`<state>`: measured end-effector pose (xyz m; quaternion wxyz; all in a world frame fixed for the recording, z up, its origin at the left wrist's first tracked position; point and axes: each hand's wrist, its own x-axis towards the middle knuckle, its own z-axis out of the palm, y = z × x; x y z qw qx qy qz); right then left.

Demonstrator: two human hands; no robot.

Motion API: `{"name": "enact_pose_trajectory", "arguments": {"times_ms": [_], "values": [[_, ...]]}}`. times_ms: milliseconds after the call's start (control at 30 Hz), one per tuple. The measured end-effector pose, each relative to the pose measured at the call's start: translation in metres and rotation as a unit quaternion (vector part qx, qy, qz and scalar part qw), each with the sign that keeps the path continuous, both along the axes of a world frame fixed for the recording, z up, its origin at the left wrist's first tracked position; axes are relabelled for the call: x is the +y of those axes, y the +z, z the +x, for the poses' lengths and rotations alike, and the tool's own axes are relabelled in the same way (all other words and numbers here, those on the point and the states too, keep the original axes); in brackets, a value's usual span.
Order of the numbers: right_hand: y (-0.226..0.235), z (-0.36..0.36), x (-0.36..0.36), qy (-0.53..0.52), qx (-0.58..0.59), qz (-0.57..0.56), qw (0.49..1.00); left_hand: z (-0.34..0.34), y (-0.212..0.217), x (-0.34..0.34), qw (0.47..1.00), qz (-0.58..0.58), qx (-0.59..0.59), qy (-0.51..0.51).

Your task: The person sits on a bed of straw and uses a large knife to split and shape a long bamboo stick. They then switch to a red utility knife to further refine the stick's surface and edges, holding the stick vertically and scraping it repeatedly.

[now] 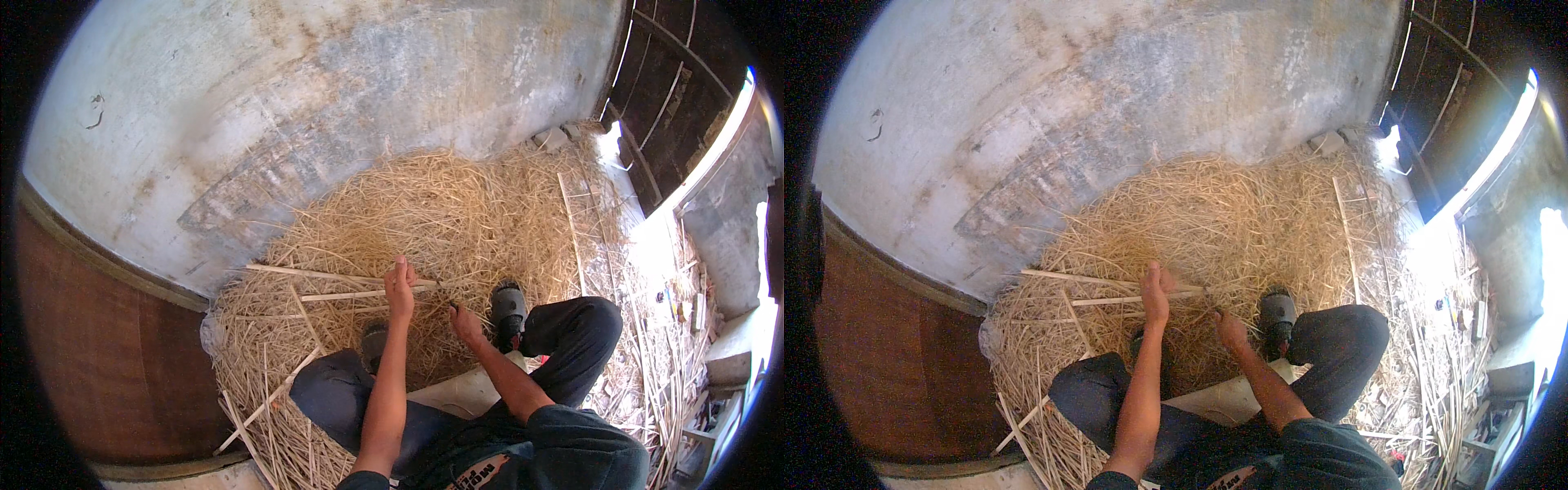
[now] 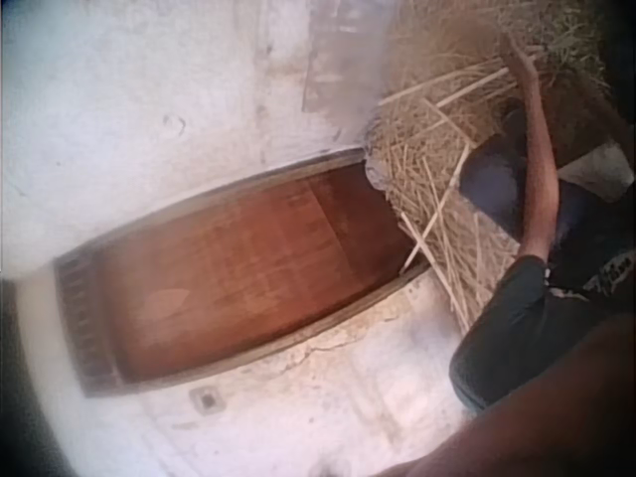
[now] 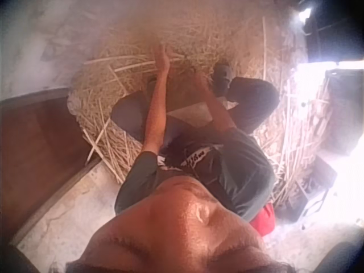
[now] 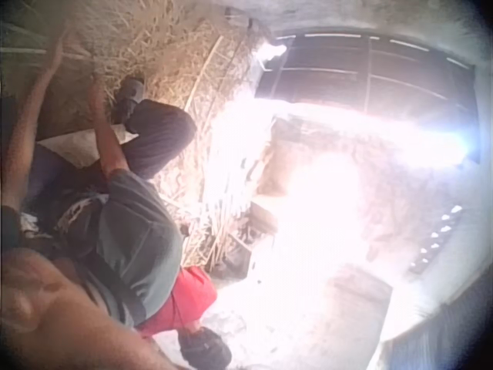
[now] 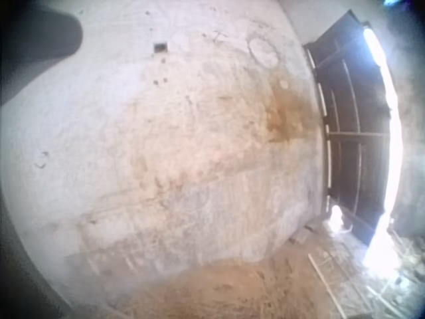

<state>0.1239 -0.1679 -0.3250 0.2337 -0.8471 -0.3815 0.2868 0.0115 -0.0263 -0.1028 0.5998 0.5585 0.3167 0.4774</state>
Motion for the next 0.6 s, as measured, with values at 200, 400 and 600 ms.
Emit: {"name": "enact_pose_trajectory", "arguments": {"times_ms": [200,400,600], "values": [[0.019,0.023,0.005,0.064,0.000,-0.084,0.994,-0.002,-0.015,0.007,0.998,0.005,-0.043,-0.035],[0.014,0.034,0.010,0.122,-0.087,-0.099,0.984,-0.009,-0.016,0.012,0.997,0.010,-0.023,-0.075],[-0.056,0.060,0.004,0.072,0.045,0.041,0.996,0.011,-0.009,0.000,0.998,0.005,-0.015,-0.054]]}}
